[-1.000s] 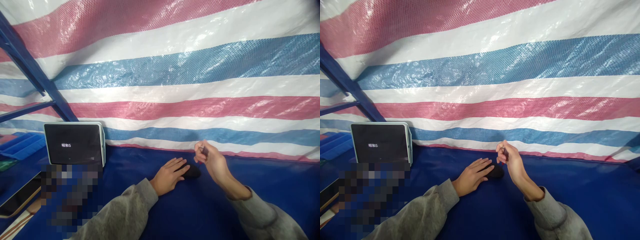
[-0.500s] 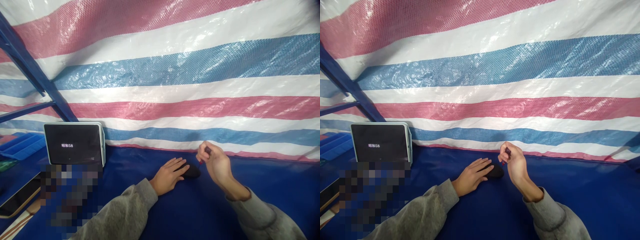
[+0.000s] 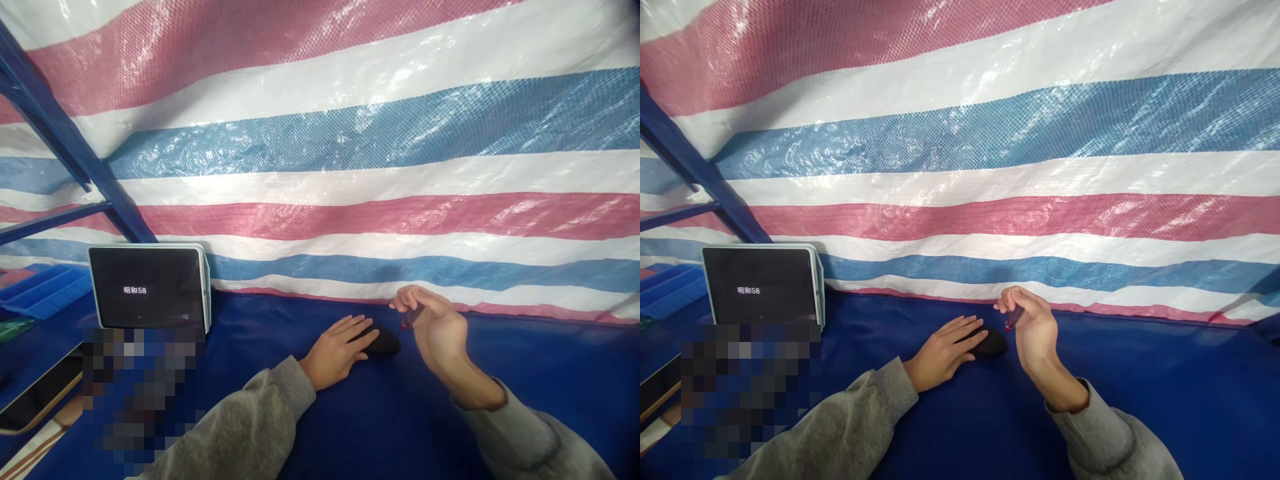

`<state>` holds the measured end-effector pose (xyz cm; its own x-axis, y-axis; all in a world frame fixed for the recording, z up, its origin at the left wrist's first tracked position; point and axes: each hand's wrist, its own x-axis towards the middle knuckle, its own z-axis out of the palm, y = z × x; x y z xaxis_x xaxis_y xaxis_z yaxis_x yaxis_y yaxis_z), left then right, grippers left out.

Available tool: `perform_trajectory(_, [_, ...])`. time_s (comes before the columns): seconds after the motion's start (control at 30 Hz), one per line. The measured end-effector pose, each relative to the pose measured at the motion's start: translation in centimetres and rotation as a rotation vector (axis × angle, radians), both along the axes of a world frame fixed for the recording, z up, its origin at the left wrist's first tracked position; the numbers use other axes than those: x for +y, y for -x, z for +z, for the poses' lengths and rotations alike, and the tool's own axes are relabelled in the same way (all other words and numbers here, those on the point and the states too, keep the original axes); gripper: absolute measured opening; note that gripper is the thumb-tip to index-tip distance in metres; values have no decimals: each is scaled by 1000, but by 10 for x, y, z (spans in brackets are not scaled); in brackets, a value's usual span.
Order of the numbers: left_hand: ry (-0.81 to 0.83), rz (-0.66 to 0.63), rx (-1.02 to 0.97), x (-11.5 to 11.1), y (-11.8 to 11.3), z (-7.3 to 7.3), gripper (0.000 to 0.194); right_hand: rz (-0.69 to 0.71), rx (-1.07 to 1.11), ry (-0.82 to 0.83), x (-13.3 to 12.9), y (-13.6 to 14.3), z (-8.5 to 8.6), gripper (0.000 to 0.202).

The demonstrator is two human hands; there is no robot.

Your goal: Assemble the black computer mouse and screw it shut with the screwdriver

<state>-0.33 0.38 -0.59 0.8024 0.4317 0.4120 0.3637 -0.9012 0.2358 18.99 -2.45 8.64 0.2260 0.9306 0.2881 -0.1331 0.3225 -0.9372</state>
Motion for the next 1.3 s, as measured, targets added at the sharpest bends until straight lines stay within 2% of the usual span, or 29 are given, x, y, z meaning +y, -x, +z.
perform_trajectory(0.27, [-7, 6, 1, 1, 0, 0, 46, -68, 48, 50, -1, 2, -3, 29])
perform_trajectory(0.63, [-2, 7, 1, 0, 0, 1, 45, -254, 47, -145, -2, 5, -15, 26])
perform_trajectory(0.77, [-2, 8, 3, 0, 0, 2, 46, -305, -81, -158, -6, 6, -20, 26])
perform_trajectory(0.87, [-3, 5, 2, 0, 0, 1, 47, -358, -275, -199, -9, 7, -23, 24])
perform_trajectory(1.03, [-24, -4, 8, 0, 0, 0, 46, -474, -650, -391, -8, 3, -32, 12])
perform_trajectory(1.17, [-26, -2, 10, -1, -1, 1, 46, -523, -737, -503, -3, -3, -41, 19])
perform_trajectory(1.3, [-18, 2, 4, -1, -1, 1, 45, -474, -761, -554, -3, -7, -44, 30])
